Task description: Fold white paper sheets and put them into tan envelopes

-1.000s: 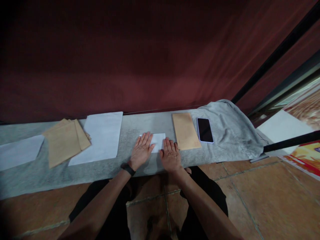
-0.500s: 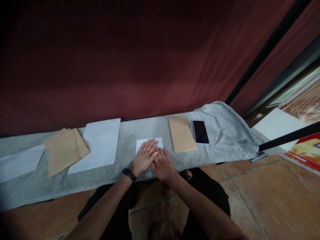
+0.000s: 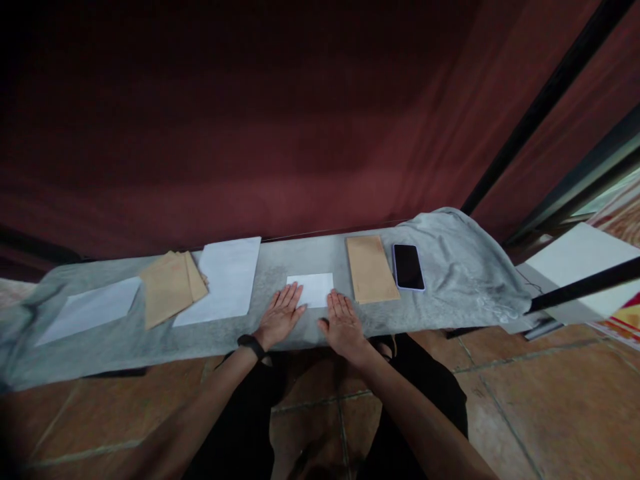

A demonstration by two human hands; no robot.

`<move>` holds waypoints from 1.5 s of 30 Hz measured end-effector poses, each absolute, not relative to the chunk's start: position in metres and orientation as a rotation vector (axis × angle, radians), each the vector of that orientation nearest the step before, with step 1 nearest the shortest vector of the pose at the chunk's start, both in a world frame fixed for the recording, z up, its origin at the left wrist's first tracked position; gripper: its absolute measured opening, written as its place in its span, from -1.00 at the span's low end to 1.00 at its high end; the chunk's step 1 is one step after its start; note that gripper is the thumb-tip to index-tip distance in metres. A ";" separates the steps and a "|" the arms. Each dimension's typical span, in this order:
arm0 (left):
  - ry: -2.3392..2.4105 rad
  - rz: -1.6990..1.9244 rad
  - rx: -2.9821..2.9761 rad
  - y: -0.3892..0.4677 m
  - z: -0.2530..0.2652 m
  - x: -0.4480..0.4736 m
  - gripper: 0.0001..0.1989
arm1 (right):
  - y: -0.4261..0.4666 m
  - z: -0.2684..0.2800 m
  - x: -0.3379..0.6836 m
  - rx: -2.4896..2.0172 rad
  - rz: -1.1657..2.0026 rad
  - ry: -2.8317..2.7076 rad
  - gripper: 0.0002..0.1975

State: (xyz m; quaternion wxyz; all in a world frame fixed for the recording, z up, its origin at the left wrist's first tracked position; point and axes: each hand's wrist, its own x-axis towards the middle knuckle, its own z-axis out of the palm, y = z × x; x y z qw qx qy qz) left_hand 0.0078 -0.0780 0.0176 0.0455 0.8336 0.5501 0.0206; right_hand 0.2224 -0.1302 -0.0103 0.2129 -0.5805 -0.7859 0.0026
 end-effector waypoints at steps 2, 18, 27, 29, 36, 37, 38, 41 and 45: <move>1.759 0.097 2.516 -0.083 0.019 0.005 -0.39 | -0.129 -0.009 0.221 -1.642 0.008 -2.139 -0.39; 1.369 0.213 2.505 -0.074 0.022 0.040 -0.46 | -0.110 -0.014 0.213 -1.584 -0.064 -2.212 -0.49; 1.240 0.241 2.620 -0.031 0.014 0.071 -0.46 | -0.122 -0.024 0.218 -1.517 -0.215 -2.256 -0.47; 1.223 0.271 2.652 -0.025 0.012 0.071 -0.46 | -0.124 -0.019 0.221 -1.511 -0.165 -2.305 -0.52; 1.214 0.291 2.708 -0.031 0.011 0.062 -0.46 | -0.118 0.002 0.243 -1.502 0.255 -2.473 -0.54; 1.221 0.284 2.710 -0.036 0.012 0.060 -0.46 | -0.116 0.003 0.247 -1.483 0.301 -2.499 -0.54; 1.231 0.278 2.711 -0.041 0.013 0.057 -0.45 | -0.115 0.003 0.250 -1.460 0.335 -2.523 -0.54; 1.271 0.264 2.711 -0.058 0.016 0.046 -0.44 | -0.115 0.004 0.256 -1.420 0.365 -2.542 -0.52; 1.395 0.243 2.684 -0.070 0.014 0.030 -0.40 | -0.117 0.001 0.257 -1.418 0.356 -2.542 -0.44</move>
